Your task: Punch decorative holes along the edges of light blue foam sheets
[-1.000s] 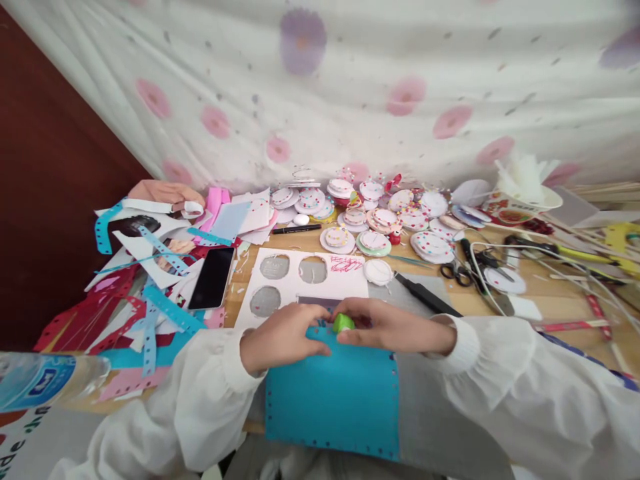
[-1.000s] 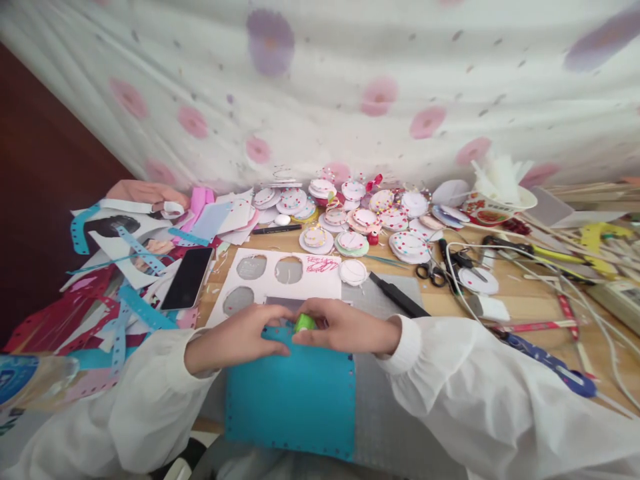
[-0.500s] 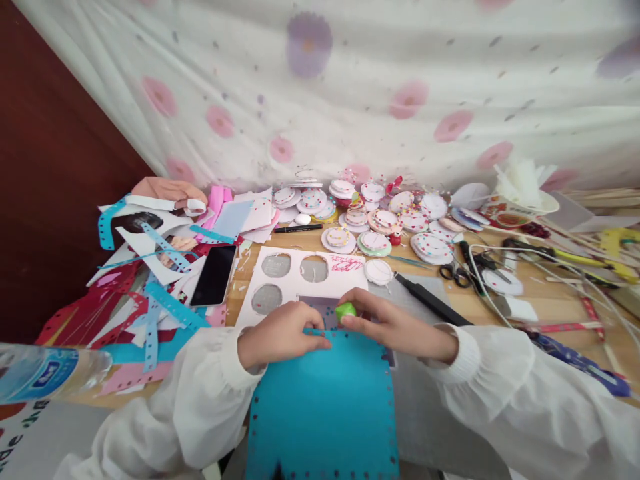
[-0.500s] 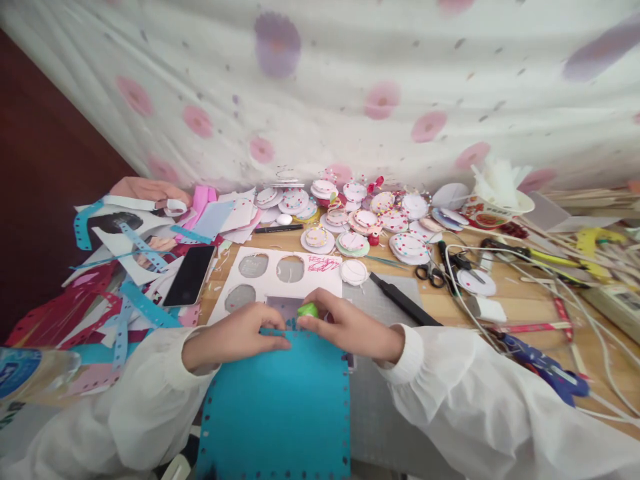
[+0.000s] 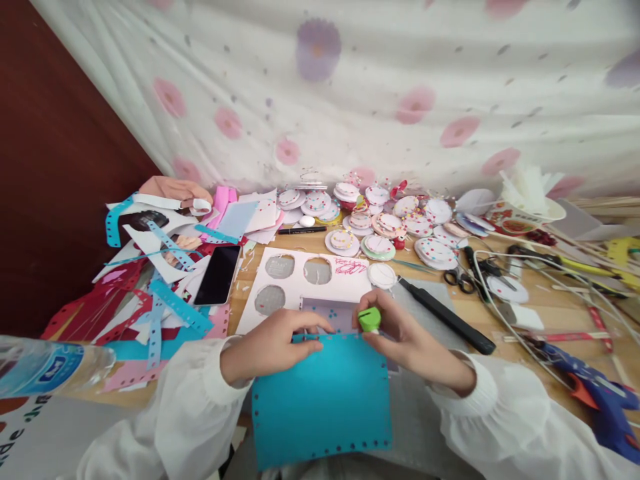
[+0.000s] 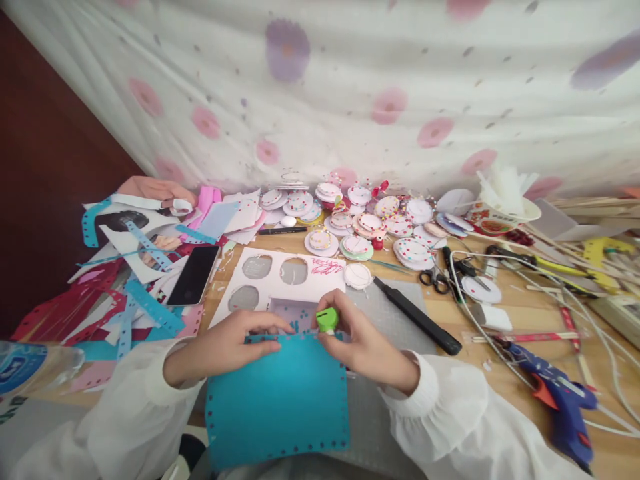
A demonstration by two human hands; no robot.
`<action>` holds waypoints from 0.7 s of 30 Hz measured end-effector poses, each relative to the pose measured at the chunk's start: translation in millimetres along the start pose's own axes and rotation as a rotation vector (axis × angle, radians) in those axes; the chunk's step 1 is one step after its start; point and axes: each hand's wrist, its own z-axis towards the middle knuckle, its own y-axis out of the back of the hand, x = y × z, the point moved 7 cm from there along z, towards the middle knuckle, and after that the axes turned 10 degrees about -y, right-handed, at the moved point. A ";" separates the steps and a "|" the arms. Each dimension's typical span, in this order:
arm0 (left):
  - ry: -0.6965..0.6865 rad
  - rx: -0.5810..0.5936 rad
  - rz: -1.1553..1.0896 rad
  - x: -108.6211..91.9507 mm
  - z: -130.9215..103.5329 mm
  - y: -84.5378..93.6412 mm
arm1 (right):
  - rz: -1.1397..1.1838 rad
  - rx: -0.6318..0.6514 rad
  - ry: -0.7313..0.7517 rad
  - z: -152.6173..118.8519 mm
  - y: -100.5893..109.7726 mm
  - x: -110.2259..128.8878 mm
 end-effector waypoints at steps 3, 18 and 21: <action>-0.001 -0.052 0.023 1.4 5.3 -2.9 | -0.256 -0.066 0.009 -1.1 -0.2 0.4; 0.019 -0.069 -0.107 9.3 32.0 -9.9 | -0.484 -0.059 0.093 -3.3 1.7 5.2; 0.066 -0.018 -0.153 13.6 33.0 -11.0 | -0.475 -0.049 0.098 -4.0 1.9 4.6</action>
